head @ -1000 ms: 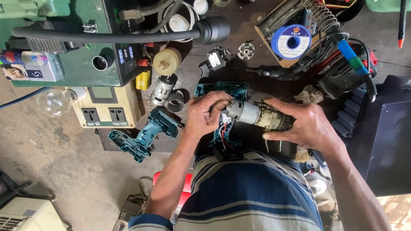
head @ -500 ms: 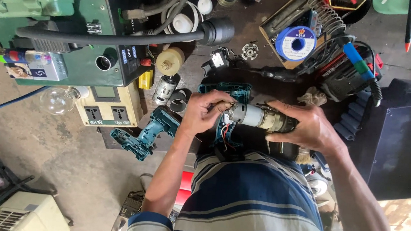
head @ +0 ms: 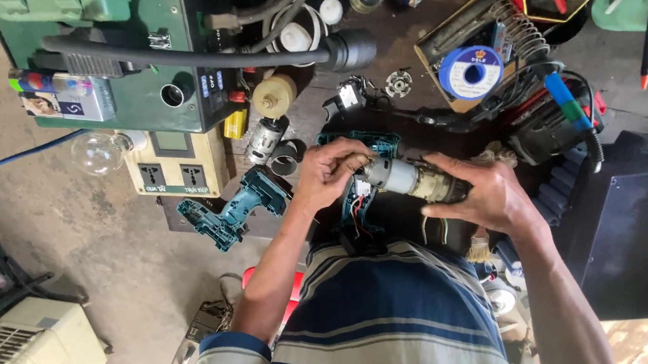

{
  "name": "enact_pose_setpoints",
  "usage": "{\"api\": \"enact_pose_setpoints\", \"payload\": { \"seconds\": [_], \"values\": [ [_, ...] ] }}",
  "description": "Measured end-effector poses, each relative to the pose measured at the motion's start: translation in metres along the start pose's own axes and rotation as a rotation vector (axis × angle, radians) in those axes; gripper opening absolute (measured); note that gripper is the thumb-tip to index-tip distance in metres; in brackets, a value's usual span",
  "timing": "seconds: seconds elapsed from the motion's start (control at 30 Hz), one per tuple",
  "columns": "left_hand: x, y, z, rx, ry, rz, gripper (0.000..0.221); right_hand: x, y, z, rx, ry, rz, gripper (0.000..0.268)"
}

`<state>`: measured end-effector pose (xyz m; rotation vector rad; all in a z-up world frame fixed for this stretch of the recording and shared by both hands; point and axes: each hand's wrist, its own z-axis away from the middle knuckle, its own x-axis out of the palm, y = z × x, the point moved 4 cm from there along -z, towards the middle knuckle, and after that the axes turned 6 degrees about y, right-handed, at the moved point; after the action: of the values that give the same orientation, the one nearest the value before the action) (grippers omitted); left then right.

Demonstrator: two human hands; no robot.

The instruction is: Disassembling and reassembling the motor and gearbox assembly of a cordless drill on a repair bench.

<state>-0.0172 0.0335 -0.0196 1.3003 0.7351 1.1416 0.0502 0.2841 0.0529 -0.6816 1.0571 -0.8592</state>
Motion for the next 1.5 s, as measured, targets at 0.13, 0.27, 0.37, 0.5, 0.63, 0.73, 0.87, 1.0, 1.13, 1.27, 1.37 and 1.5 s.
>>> {"api": "enact_pose_setpoints", "payload": {
  "seconds": [0.13, 0.27, 0.37, 0.5, 0.63, 0.73, 0.87, 1.0, 1.13, 1.27, 1.37, 1.5],
  "values": [
    [-0.005, 0.025, 0.000, 0.040, 0.024, -0.190, 0.014, 0.001, -0.003, -0.013, -0.047, 0.020, 0.006, 0.080],
    [-0.010, 0.048, 0.044, 0.330, 0.365, -0.574, 0.008, 0.003, 0.006, -0.017, -0.019, 0.081, -0.051, 0.078],
    [0.021, 0.035, 0.074, 0.357, 0.344, -0.677, 0.009, 0.002, 0.012, -0.013, -0.030, 0.088, -0.063, 0.077],
    [0.043, 0.009, 0.072, 0.241, 0.410, -0.535, 0.024, 0.004, 0.016, -0.007, -0.027, 0.119, -0.056, 0.079],
    [0.003, 0.025, 0.060, 0.201, 0.459, -0.499, 0.025, 0.001, 0.014, -0.011, -0.062, 0.156, -0.032, 0.082],
    [-0.030, 0.015, 0.065, 0.059, 0.604, -0.354, 0.015, 0.001, 0.010, -0.014, -0.051, 0.129, -0.042, 0.078],
    [-0.033, 0.028, 0.049, -0.004, 0.466, -0.331, 0.013, 0.010, 0.001, -0.025, -0.098, 0.100, -0.009, 0.076],
    [-0.020, 0.020, 0.039, -0.056, 0.424, -0.277, 0.013, 0.013, -0.013, -0.031, -0.124, 0.049, -0.021, 0.073],
    [-0.026, 0.013, 0.030, -0.121, 0.418, -0.193, 0.007, 0.018, -0.002, -0.037, -0.103, 0.030, 0.004, 0.075],
    [-0.028, 0.008, 0.037, -0.129, 0.451, -0.287, 0.007, 0.019, -0.002, -0.041, -0.086, 0.003, 0.041, 0.074],
    [-0.019, 0.009, 0.054, -0.004, 0.495, -0.499, 0.010, 0.019, -0.001, -0.042, -0.053, -0.004, 0.023, 0.073],
    [0.022, -0.005, 0.082, 0.322, 0.315, -0.804, 0.018, 0.019, 0.005, -0.044, -0.032, -0.045, 0.013, 0.076]
  ]
}}
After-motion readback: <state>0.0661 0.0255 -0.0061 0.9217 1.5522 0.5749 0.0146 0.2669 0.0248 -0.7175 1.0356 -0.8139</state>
